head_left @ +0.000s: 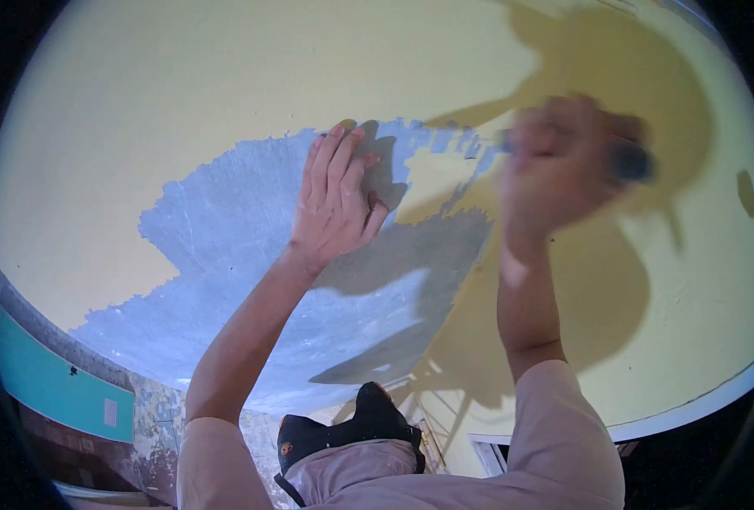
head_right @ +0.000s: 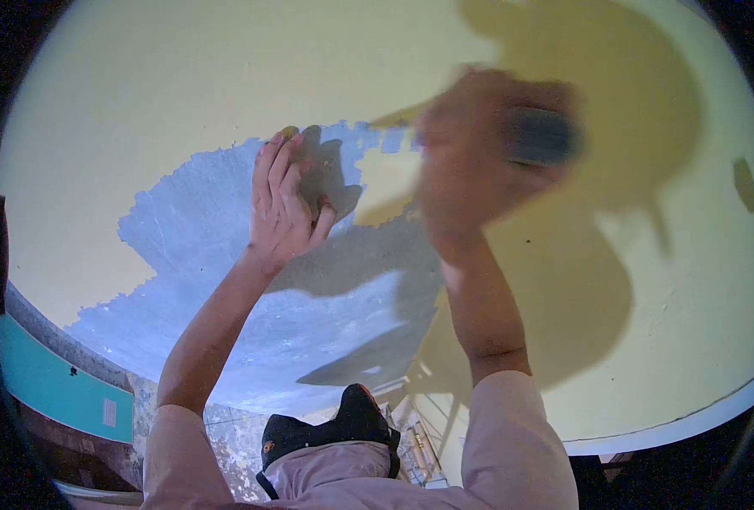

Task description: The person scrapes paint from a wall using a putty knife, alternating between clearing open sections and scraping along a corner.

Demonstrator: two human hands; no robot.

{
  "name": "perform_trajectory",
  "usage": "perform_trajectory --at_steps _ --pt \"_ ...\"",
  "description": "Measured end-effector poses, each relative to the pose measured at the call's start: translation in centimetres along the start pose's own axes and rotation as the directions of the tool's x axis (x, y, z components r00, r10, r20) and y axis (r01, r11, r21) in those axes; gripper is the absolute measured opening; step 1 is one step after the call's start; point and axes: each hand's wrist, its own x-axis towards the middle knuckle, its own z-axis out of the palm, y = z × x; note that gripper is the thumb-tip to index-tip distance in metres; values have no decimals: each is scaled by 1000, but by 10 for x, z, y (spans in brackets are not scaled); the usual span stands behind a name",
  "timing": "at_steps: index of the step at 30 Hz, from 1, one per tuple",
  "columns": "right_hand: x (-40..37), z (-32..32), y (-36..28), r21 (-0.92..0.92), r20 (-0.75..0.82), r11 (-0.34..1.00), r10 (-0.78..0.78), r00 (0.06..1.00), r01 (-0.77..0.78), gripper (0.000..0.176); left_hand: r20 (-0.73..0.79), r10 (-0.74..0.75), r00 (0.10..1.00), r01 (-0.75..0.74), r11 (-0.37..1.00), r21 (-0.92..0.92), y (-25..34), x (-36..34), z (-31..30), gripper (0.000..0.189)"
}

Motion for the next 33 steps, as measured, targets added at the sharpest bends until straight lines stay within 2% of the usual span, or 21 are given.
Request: perform_trajectory --at_steps 1,2,3,4,5,6,7,8,9,10,15,20,21,22,23,24,25,26,28,29,33 --pt "9 -2 -27 610 157 764 144 977 -211 19 9 -4 1000 4 1000 0 -1 1 0 57" --pt "0 6 -20 606 160 763 162 974 -226 19 -11 2 1000 -2 1000 -20 -1 2 -1 59" --pt "-16 21 -6 338 62 940 36 997 -55 17 -30 10 999 -11 999 -42 1 1 -3 61" --pt "-31 27 10 23 11 992 -126 992 126 17 -22 10 1000 -11 999 -45 3 -1 -4 61" --pt "-44 24 23 -122 231 986 142 963 -116 12 -21 3 1000 -5 998 -68 3 -3 -5 62" --pt "-47 14 28 -116 227 988 129 965 -104 12 -33 2 999 -5 996 -84 0 0 -5 64" --pt "-43 7 16 226 72 941 241 968 -251 10 -49 6 999 -10 997 -74 -2 1 -2 64" --pt "-37 -3 11 555 -31 769 402 915 -319 11 -46 -7 999 3 997 -82 -1 0 -1 66" --pt "-26 -27 22 -248 70 968 49 996 -30 30 -32 -19 999 16 995 -95 -1 -3 0 67" --pt "-24 -30 24 -249 65 968 57 996 -39 30 -22 -19 1000 16 995 -95 -2 -2 -2 67" --pt "-10 -29 39 188 16 977 95 995 -97 23 142 -28 989 11 993 118 5 3 -3 73" --pt "1 -16 39 611 7 783 140 990 -114 16 220 -64 973 14 975 222 10 4 -5 72" --pt "-13 -6 21 -44 35 970 241 970 -239 21 225 -68 972 11 970 244 10 7 -5 70" --pt "-10 -14 19 -45 34 972 232 972 -230 21 217 -63 974 9 970 242 10 8 -5 70" --pt "-3 -24 19 64 138 996 46 989 -55 6 213 -60 975 3 966 258 9 8 -4 70" --pt "0 -31 19 186 220 978 -139 965 99 10 219 -61 974 -1 962 272 10 7 -4 70" --pt "1 -28 20 185 221 978 -138 965 98 10 220 -62 973 0 963 271 9 7 -3 70" --pt "1 -22 19 351 129 936 -20 991 -27 10 215 -66 974 7 964 264 9 7 -2 70" --pt "-3 -7 15 664 8 721 260 966 -199 10 220 -74 973 16 967 253 11 4 -3 70" --pt "-12 4 10 -72 102 996 -45 994 53 15 223 -75 972 20 971 238 11 5 -3 70" --pt "9 -4 14 181 40 971 -164 986 154 18 196 -54 979 1 965 262 9 5 -1 71"
